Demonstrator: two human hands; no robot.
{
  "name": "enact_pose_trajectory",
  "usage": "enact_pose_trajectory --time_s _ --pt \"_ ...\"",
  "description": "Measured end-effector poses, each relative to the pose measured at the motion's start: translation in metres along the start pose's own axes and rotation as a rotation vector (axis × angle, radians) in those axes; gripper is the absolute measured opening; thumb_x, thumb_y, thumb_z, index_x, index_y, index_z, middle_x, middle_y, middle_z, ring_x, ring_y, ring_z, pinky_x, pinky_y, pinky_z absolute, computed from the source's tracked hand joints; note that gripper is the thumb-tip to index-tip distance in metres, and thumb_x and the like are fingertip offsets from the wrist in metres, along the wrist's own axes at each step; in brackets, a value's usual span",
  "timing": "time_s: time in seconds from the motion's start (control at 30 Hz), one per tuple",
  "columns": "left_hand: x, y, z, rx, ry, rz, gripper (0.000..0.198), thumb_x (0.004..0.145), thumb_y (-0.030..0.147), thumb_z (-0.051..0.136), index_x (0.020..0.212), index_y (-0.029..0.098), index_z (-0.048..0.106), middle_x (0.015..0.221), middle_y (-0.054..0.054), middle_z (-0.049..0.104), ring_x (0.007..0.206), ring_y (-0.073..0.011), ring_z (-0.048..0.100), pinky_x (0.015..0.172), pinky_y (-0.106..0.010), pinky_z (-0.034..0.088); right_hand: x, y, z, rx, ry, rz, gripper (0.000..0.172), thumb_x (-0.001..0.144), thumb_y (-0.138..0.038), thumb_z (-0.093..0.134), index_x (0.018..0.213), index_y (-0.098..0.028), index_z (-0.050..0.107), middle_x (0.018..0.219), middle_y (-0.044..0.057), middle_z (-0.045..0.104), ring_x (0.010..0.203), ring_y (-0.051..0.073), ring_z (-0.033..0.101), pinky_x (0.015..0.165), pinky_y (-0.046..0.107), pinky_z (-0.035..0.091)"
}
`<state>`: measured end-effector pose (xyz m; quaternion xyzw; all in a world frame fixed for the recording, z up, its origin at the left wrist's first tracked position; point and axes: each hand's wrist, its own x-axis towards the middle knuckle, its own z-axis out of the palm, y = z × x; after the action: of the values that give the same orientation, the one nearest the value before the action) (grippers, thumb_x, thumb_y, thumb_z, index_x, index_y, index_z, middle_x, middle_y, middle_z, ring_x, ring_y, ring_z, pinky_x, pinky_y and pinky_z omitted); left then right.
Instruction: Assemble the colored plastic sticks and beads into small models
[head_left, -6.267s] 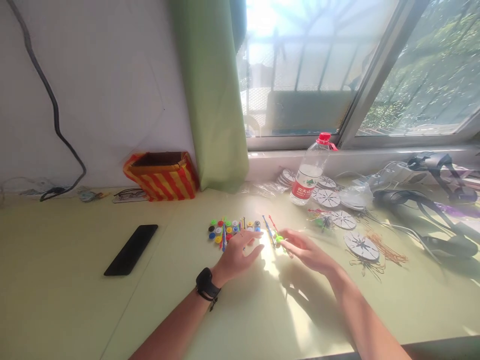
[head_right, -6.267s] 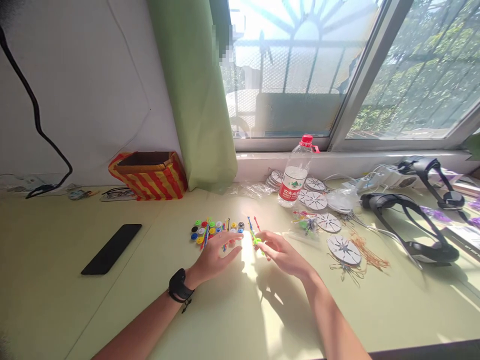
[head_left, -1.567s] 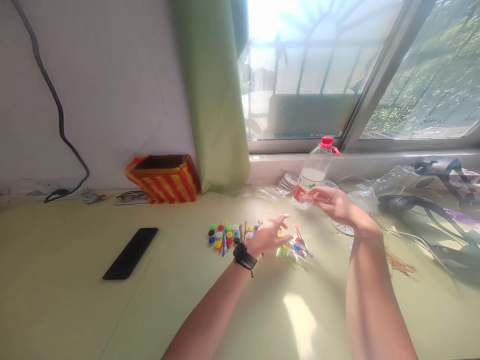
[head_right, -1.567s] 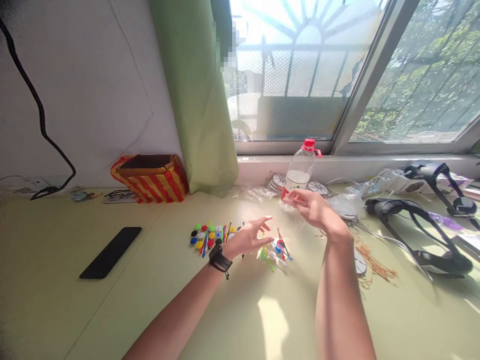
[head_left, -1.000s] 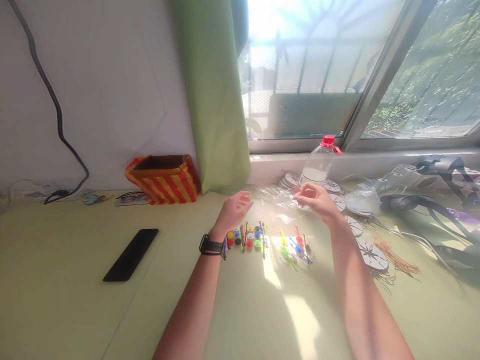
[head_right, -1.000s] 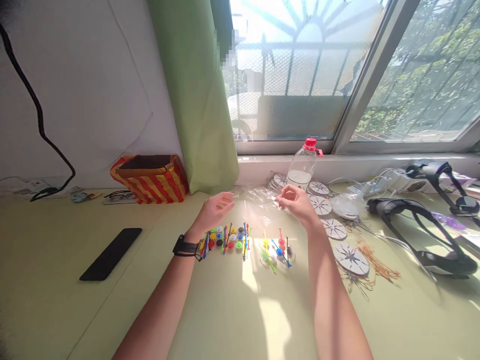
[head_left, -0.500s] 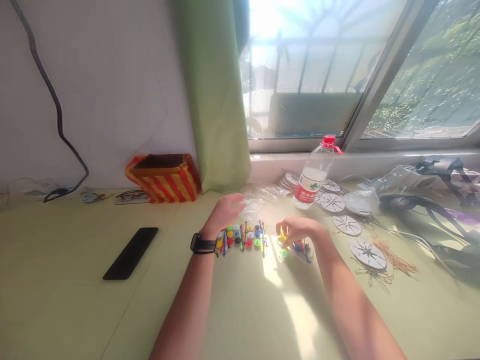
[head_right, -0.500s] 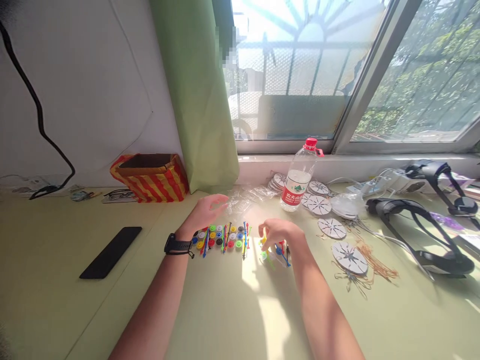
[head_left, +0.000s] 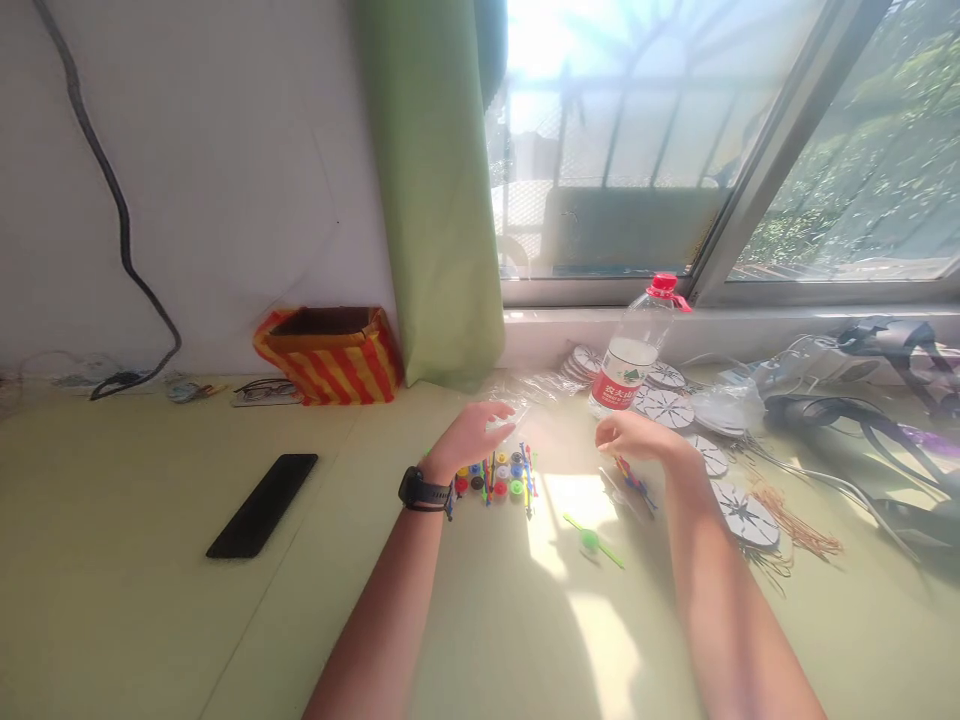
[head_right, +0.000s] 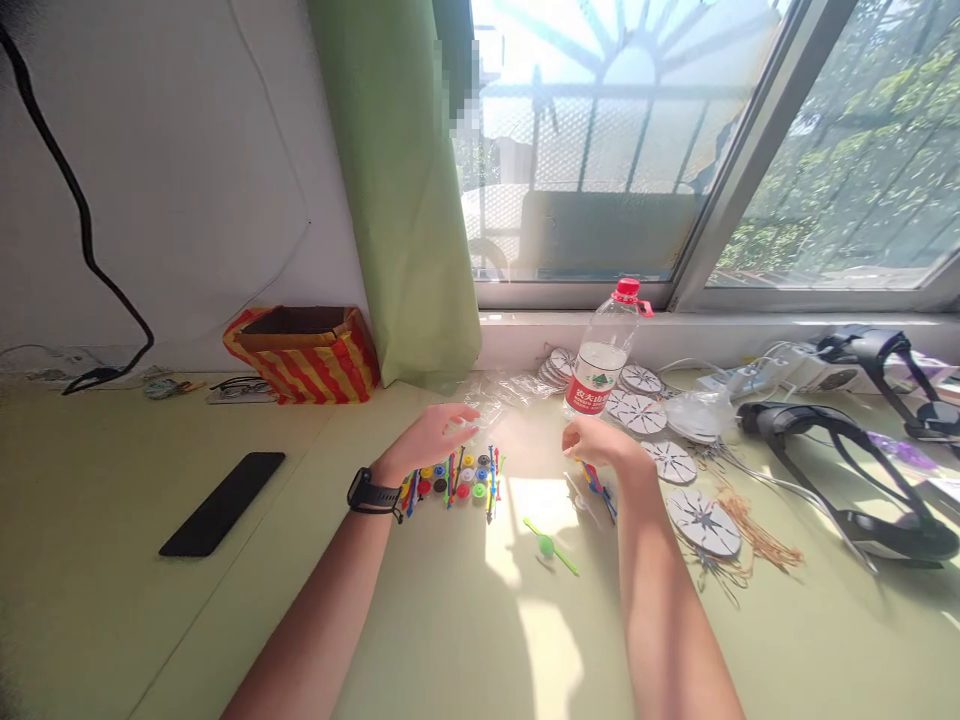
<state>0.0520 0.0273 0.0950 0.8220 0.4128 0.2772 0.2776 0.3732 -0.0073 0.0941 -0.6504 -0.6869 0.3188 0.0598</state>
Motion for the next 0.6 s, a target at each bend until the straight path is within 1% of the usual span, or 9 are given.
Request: enact_pose_trajectory --time_s 0.07,0.17,0.23,0.27,0.37,0.43,0.5,0.53,0.6 --pt "0.001 0.007 0.004 -0.021 -0.002 0.015 0.028 0.092 0.039 0.062 0.112 0.023 0.076 0.122 -0.005 0.075 0.109 -0.0249 0.070 0.094 -0.035 0.057 -0.001 0.000 -0.004 0.019 0.085 -0.030 0.012 0.072 -0.019 0.065 0.081 -0.018 0.073 0.088 0.007 0.076 0.077 0.020 0.068 0.061 0.025 0.046" --pt "0.001 0.017 0.012 -0.065 -0.002 0.048 0.027 0.092 0.037 0.064 0.111 0.023 0.075 0.118 -0.006 0.076 0.106 -0.0238 0.072 0.092 -0.034 0.058 -0.003 -0.008 -0.005 0.093 0.149 -0.144 0.010 0.079 -0.020 0.062 0.085 -0.019 0.070 0.094 0.007 0.075 0.087 0.021 0.068 0.072 0.027 0.049" --pt "0.002 0.024 0.021 -0.117 -0.009 0.074 0.028 0.092 0.038 0.065 0.114 0.022 0.073 0.114 -0.007 0.076 0.103 -0.0231 0.073 0.089 -0.033 0.060 -0.004 -0.018 -0.002 0.194 0.144 -0.247 0.009 0.083 -0.026 0.063 0.088 -0.019 0.067 0.092 0.006 0.073 0.087 0.021 0.067 0.075 0.029 0.050" --pt "0.003 0.027 0.025 -0.151 -0.016 0.086 0.029 0.092 0.039 0.066 0.114 0.022 0.072 0.112 -0.007 0.076 0.102 -0.0228 0.073 0.087 -0.033 0.060 -0.004 -0.024 0.000 0.263 0.128 -0.300 0.012 0.086 -0.031 0.064 0.090 -0.020 0.065 0.089 0.005 0.072 0.086 0.021 0.067 0.076 0.030 0.050" --pt "0.004 0.034 0.040 -0.252 -0.027 0.106 0.029 0.091 0.043 0.070 0.108 0.019 0.068 0.109 -0.008 0.075 0.095 -0.0215 0.075 0.081 -0.032 0.062 0.000 -0.042 0.010 0.496 0.077 -0.418 0.029 0.088 -0.044 0.068 0.101 -0.022 0.055 0.083 0.001 0.067 0.079 0.019 0.065 0.076 0.032 0.051" --pt "0.005 0.035 0.049 -0.291 -0.021 0.113 0.030 0.089 0.044 0.071 0.103 0.019 0.064 0.106 -0.008 0.074 0.087 -0.0199 0.075 0.076 -0.030 0.063 0.005 -0.050 0.018 0.593 0.063 -0.438 0.041 0.085 -0.048 0.073 0.109 -0.024 0.049 0.082 -0.002 0.065 0.076 0.017 0.064 0.076 0.032 0.051" --pt "0.006 0.034 0.054 -0.309 -0.015 0.118 0.027 0.091 0.041 0.070 0.103 0.019 0.061 0.101 -0.007 0.074 0.082 -0.0184 0.075 0.072 -0.029 0.063 0.010 -0.054 0.024 0.643 0.047 -0.434 0.051 0.082 -0.048 0.077 0.116 -0.026 0.045 0.084 -0.004 0.064 0.076 0.016 0.064 0.075 0.031 0.051" --pt "0.007 0.032 0.055 -0.311 -0.009 0.120 0.024 0.092 0.038 0.068 0.104 0.019 0.060 0.099 -0.007 0.074 0.081 -0.0179 0.075 0.071 -0.028 0.062 0.011 -0.055 0.027 0.671 0.039 -0.427 0.055 0.082 -0.048 0.079 0.119 -0.027 0.045 0.086 -0.004 0.065 0.078 0.016 0.065 0.076 0.032 0.052" --pt "0.008 0.028 0.055 -0.305 0.006 0.121 0.020 0.094 0.034 0.064 0.108 0.019 0.061 0.097 -0.006 0.074 0.081 -0.0174 0.075 0.071 -0.027 0.061 0.013 -0.054 0.029 0.743 0.027 -0.397 0.055 0.083 -0.051 0.077 0.122 -0.027 0.047 0.092 -0.001 0.066 0.082 0.017 0.066 0.079 0.033 0.053"
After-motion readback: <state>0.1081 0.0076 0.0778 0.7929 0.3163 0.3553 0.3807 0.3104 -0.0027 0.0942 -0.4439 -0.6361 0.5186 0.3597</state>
